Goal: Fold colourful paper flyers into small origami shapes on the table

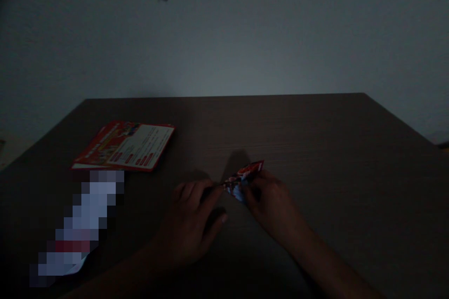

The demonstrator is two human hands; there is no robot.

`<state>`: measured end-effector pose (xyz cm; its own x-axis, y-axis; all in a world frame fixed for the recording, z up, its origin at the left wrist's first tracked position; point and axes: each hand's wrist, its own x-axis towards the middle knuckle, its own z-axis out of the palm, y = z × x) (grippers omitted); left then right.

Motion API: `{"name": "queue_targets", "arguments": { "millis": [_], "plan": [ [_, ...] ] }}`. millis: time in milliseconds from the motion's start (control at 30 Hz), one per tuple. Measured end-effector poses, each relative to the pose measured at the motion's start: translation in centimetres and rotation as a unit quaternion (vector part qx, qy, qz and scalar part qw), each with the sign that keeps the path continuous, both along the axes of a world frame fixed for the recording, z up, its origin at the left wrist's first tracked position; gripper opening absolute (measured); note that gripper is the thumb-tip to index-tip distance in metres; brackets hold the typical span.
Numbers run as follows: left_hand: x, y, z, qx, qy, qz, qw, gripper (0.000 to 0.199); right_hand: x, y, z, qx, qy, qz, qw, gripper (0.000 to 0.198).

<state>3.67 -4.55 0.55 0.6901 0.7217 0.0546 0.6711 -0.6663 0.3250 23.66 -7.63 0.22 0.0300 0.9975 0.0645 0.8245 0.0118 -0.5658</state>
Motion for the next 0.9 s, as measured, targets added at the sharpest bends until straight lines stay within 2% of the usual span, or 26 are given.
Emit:
{"name": "queue_targets", "arguments": {
  "millis": [400,667,900],
  "plan": [
    [-0.18,0.16,-0.08,0.005,0.006,-0.005,1.000,0.042,0.02,0.13,-0.07,-0.018,-0.013,-0.008,1.000,0.023],
    [0.06,0.02,-0.24,0.006,0.002,-0.080,0.997,0.044,-0.12,0.05,-0.13,-0.008,-0.002,-0.013,1.000,0.022],
    [0.04,-0.12,-0.33,0.006,-0.002,-0.069,0.998,0.045,0.16,0.07,-0.44,-0.006,-0.007,-0.007,1.000,0.022]
  ]
}}
